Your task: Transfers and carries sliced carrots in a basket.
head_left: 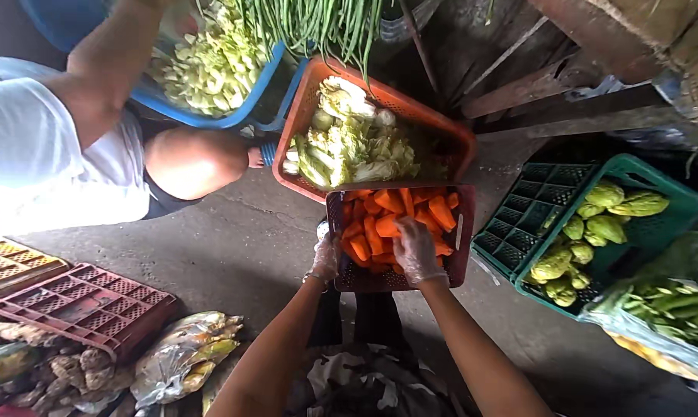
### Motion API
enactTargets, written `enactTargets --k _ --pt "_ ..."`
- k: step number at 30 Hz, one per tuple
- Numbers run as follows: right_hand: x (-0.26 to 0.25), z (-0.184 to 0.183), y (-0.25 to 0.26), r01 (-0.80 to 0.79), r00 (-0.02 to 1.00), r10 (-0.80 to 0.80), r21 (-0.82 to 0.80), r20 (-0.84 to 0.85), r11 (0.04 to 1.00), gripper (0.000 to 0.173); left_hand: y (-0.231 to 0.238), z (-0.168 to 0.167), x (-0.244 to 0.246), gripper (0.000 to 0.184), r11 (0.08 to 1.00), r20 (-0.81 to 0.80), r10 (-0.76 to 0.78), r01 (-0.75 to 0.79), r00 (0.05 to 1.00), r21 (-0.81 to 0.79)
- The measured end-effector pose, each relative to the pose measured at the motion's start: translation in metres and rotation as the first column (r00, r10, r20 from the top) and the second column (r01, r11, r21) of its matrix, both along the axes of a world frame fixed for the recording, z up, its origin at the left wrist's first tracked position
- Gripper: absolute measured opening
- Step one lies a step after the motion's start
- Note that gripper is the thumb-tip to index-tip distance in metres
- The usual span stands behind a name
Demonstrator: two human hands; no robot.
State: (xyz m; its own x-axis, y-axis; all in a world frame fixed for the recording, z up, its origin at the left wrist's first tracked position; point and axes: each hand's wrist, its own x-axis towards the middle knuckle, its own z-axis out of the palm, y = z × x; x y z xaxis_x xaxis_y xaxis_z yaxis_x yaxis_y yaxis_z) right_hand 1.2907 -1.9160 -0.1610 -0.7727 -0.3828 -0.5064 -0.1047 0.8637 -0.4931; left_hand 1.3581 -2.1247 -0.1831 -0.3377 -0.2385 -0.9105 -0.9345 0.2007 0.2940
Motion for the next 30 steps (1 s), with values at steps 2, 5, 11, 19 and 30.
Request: enactTargets --k 2,5,11,19,30 --pt "-0.008 0.001 -0.016 -0.196 0.972 0.185 0.062 0.147 0.979 0.044 0.001 -0.002 0.000 0.044 1.000 0.014 0.022 -0.022 1.000 -0.002" --pt "-0.016 -0.009 -0.023 -0.369 0.901 0.318 0.137 0.296 0.919 0.064 0.001 -0.003 -0.001 0.043 0.999 0.030 0.041 -0.041 0.999 -0.003" --pt "-0.033 -0.001 -0.026 -0.406 0.881 0.307 0.242 0.361 0.881 0.071 0.000 0.008 -0.007 0.043 1.000 0.061 -0.006 0.006 0.998 0.008" --pt "-0.052 0.023 -0.032 0.013 0.861 -0.088 0.151 0.500 0.988 0.077 -0.009 0.002 -0.002 0.044 0.997 0.046 0.034 -0.037 0.998 0.061" --pt "-0.158 0.052 -0.228 0.516 0.703 -0.278 -0.200 0.655 0.833 0.056 -0.032 0.004 0.000 0.045 0.969 0.034 0.034 -0.042 0.999 0.244"
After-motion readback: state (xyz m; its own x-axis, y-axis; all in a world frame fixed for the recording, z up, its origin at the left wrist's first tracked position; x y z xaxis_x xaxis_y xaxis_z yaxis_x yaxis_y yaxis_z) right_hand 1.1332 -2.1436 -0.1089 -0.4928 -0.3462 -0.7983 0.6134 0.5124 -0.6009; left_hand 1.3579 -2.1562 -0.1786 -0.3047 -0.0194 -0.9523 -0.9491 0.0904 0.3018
